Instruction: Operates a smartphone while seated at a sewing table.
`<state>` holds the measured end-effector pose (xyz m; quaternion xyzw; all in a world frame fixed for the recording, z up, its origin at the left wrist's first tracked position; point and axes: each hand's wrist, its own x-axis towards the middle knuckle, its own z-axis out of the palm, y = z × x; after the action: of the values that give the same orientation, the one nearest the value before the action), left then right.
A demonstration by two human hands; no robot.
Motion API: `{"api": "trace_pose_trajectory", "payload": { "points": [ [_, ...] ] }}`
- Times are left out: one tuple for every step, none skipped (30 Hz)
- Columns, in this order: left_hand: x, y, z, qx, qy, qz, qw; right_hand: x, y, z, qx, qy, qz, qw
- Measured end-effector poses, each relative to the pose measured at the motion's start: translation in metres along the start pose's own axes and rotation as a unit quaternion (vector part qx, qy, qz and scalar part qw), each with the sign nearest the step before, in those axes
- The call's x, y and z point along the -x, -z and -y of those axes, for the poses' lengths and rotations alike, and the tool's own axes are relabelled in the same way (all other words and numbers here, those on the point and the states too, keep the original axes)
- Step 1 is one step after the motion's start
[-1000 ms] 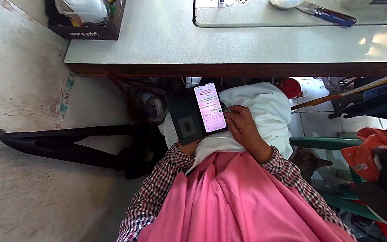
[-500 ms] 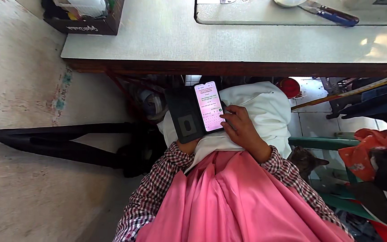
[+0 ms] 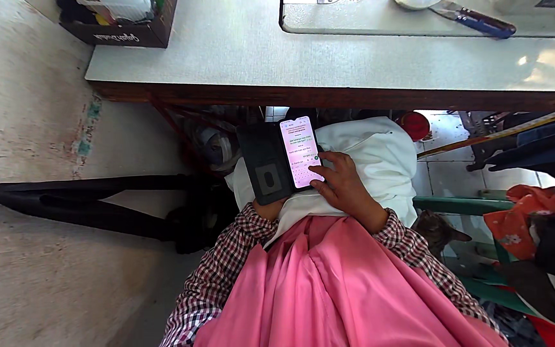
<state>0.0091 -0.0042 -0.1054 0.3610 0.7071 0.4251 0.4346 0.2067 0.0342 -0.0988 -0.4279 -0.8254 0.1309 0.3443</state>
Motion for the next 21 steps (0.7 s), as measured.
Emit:
{"api": "trace_pose_trajectory", "payload": {
  "points": [
    [0.0, 0.0, 0.001, -0.014, -0.004, 0.0, 1.0, 0.0, 0.0, 0.0, -0.002, 0.004, 0.001, 1.0],
    [-0.001, 0.001, 0.001, -0.041, -0.01, 0.003, 0.999, 0.0, 0.0, 0.0, -0.004, 0.008, 0.003, 1.0],
    [-0.002, 0.003, 0.0, -0.081, -0.015, 0.018, 0.996, -0.001, -0.001, 0.001, -0.006, 0.013, 0.008, 1.0],
    [-0.002, 0.004, -0.001, -0.114, -0.014, 0.033, 0.993, -0.001, -0.001, 0.001, -0.008, 0.017, 0.014, 1.0],
    [-0.003, 0.006, -0.002, -0.134, -0.015, 0.046, 0.99, -0.002, -0.002, 0.002, -0.008, 0.022, 0.018, 1.0],
    [-0.004, 0.007, -0.001, -0.136, -0.015, 0.053, 0.989, -0.003, -0.003, 0.002, -0.008, 0.026, 0.022, 0.999],
    [-0.005, 0.007, 0.0, -0.122, -0.019, 0.052, 0.991, -0.003, -0.004, 0.002, -0.008, 0.03, 0.026, 0.999],
    [-0.005, 0.007, 0.001, -0.107, -0.02, 0.05, 0.993, -0.003, -0.004, 0.002, -0.007, 0.033, 0.03, 0.999],
    [-0.006, 0.007, 0.003, -0.099, -0.023, 0.051, 0.994, -0.003, -0.005, 0.002, -0.005, 0.037, 0.032, 0.999],
    [-0.005, 0.007, 0.003, -0.097, -0.022, 0.05, 0.994, -0.003, -0.005, 0.002, -0.002, 0.039, 0.036, 0.999],
    [-0.005, 0.007, 0.002, -0.101, -0.017, 0.048, 0.994, -0.003, -0.004, 0.002, 0.001, 0.038, 0.042, 0.998],
    [-0.004, 0.006, -0.001, -0.111, -0.01, 0.045, 0.993, -0.003, -0.004, 0.003, 0.005, 0.037, 0.049, 0.998],
    [-0.002, 0.007, -0.003, -0.123, -0.003, 0.045, 0.991, -0.003, -0.004, 0.004, 0.009, 0.035, 0.053, 0.998],
    [-0.001, 0.007, -0.006, -0.128, 0.004, 0.043, 0.991, -0.004, -0.004, 0.004, 0.01, 0.036, 0.054, 0.998],
    [0.0, 0.007, -0.009, -0.12, 0.009, 0.038, 0.992, -0.004, -0.005, 0.005, 0.011, 0.038, 0.055, 0.998],
    [0.002, 0.006, -0.011, -0.103, 0.012, 0.03, 0.994, -0.005, -0.005, 0.006, 0.014, 0.044, 0.056, 0.997],
    [0.003, 0.005, -0.011, -0.083, 0.013, 0.024, 0.996, -0.007, -0.006, 0.007, 0.018, 0.049, 0.061, 0.997],
    [0.003, 0.004, -0.01, -0.061, 0.012, 0.016, 0.998, -0.008, -0.006, 0.008, 0.02, 0.054, 0.067, 0.996],
    [0.003, 0.003, -0.007, -0.044, 0.009, 0.01, 0.999, -0.008, -0.007, 0.009, 0.021, 0.058, 0.073, 0.995],
    [0.002, 0.003, -0.006, -0.036, 0.006, 0.012, 0.999, -0.008, -0.007, 0.009, 0.018, 0.061, 0.074, 0.995],
    [0.002, 0.004, -0.004, -0.031, 0.005, 0.015, 0.999, -0.008, -0.007, 0.008, 0.015, 0.06, 0.068, 0.996]
  ]
}}
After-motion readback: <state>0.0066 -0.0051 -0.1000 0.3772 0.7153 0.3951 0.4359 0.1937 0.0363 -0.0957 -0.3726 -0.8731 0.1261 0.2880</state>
